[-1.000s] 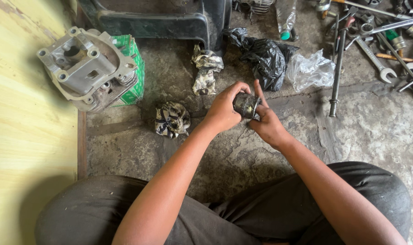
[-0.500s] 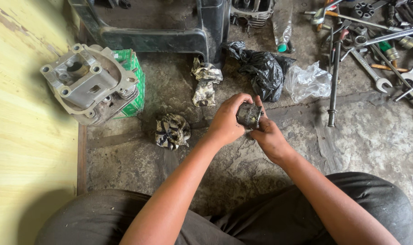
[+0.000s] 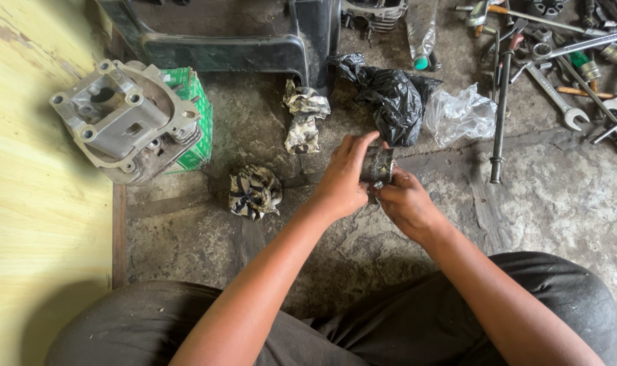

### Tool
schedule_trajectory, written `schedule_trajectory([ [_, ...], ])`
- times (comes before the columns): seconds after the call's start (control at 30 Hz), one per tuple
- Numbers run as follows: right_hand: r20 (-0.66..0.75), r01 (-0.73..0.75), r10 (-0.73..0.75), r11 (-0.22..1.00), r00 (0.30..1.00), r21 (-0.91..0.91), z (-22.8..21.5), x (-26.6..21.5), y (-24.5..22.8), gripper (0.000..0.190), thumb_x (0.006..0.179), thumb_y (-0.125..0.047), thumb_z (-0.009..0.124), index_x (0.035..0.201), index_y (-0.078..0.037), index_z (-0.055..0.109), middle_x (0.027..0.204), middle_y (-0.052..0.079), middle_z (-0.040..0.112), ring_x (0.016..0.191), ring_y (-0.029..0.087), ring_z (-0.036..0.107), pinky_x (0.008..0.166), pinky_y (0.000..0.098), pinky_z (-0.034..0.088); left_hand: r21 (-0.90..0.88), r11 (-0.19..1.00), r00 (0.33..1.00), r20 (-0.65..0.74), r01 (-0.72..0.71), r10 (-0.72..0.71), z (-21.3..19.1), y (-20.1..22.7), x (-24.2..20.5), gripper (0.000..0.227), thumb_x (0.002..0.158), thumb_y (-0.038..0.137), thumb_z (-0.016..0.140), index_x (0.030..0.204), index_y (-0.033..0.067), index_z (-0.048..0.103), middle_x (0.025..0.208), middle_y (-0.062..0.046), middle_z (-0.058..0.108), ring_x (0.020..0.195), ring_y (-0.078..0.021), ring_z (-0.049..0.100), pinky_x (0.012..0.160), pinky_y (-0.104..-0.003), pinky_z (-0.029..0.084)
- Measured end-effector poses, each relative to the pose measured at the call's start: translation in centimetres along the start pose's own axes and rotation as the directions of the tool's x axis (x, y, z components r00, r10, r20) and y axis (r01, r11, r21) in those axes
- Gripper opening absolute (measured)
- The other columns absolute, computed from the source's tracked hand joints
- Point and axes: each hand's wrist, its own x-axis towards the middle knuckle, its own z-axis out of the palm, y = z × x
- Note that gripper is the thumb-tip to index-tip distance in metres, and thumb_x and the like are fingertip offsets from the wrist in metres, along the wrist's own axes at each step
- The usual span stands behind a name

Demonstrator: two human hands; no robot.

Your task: The person wipes a metal engine piston and a cylindrical component with a cloth to remove grease and residue.

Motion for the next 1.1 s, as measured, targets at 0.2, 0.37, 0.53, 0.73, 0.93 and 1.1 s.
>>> schedule_trajectory([
  [0.2, -0.005, 0.023, -0.023, 0.999, 1.000, 0.036, -0.3, -0.7, -1.2, 0.074, 0.079, 0.017, 0.051, 0.149, -0.001, 0.034, 0.130, 0.012, 0.061, 0.125, 0.021, 0.055, 0.110, 0.0378, 0.038, -0.032, 0.985, 0.909, 0.391, 0.172, -0.146, -3.3, 0.6, 1.6, 0.082, 0.087, 0.008, 0.073, 0.155, 0.0150, 0.027, 0.154, -0.015, 0.040, 0.142, -0.0304, 0.040, 0.114, -0.044, 0.040],
  [0.37, 0.069, -0.023, 0.037, 0.980, 0.997, -0.200, 1.6, -1.0, -1.7, 0.112, 0.075, 0.018, 0.051, 0.163, -0.029, 0.001, 0.142, 0.004, 0.056, 0.127, 0.016, 0.053, 0.099, 0.0345, 0.044, 0.110, 0.973, 0.846, 0.482, 0.201, -0.229, -6.6, 0.5, 1.7, 0.073, 0.078, 0.016, 0.085, 0.141, 0.0114, 0.048, 0.136, -0.013, 0.064, 0.126, -0.0262, 0.061, 0.109, -0.041, 0.049],
  [0.53, 0.149, 0.113, -0.046, 0.867, 0.988, -0.486, 0.9, -0.8, -0.7, 0.096, 0.081, 0.019, 0.051, 0.166, -0.018, 0.027, 0.174, 0.010, 0.004, 0.136, 0.032, 0.041, 0.089, 0.0402, 0.047, 0.101, 0.980, 0.886, 0.419, 0.172, -0.199, -6.3, 1.3, 1.3, 0.071, 0.068, 0.001, 0.081, 0.125, 0.0108, 0.040, 0.125, -0.014, 0.063, 0.111, -0.0329, 0.066, 0.092, -0.045, 0.057],
  [0.73, 0.230, 0.314, -0.219, 0.541, 0.948, -0.780, 0.9, -1.1, -1.4, 0.059, 0.077, 0.015, 0.055, 0.133, 0.001, 0.063, 0.170, 0.012, -0.022, 0.155, 0.037, -0.017, 0.121, 0.0429, 0.029, 0.093, 0.986, 0.919, 0.359, 0.138, -0.163, -3.4, 0.0, 1.1, 0.079, 0.073, -0.010, 0.066, 0.141, 0.0135, 0.033, 0.136, -0.020, 0.055, 0.121, -0.0380, 0.059, 0.097, -0.049, 0.052],
  [0.93, 0.211, 0.283, -0.203, 0.453, 0.956, -0.845, 1.1, -0.9, -1.3, 0.050, 0.078, 0.011, 0.054, 0.127, 0.003, 0.062, 0.169, 0.017, -0.024, 0.154, 0.040, -0.018, 0.124, 0.0504, 0.018, 0.073, 0.996, 0.962, 0.273, -0.055, 0.033, -2.3, -2.0, 1.5, 0.092, 0.067, -0.015, 0.067, 0.148, 0.0139, 0.034, 0.152, -0.023, 0.040, 0.135, -0.0423, 0.042, 0.103, -0.046, 0.050],
  [1.1, 0.227, 0.277, -0.173, 0.373, 0.958, -0.886, 0.5, -0.4, -0.2, 0.041, 0.078, 0.009, 0.056, 0.118, 0.003, 0.063, 0.170, 0.019, -0.023, 0.155, 0.042, -0.015, 0.125, 0.0503, 0.020, 0.282, 0.937, 0.831, 0.457, 0.203, -0.318, -5.6, 1.9, 1.8, 0.068, 0.077, -0.009, 0.065, 0.138, 0.0145, 0.045, 0.133, -0.013, 0.064, 0.116, -0.0300, 0.067, 0.087, -0.043, 0.057],
])
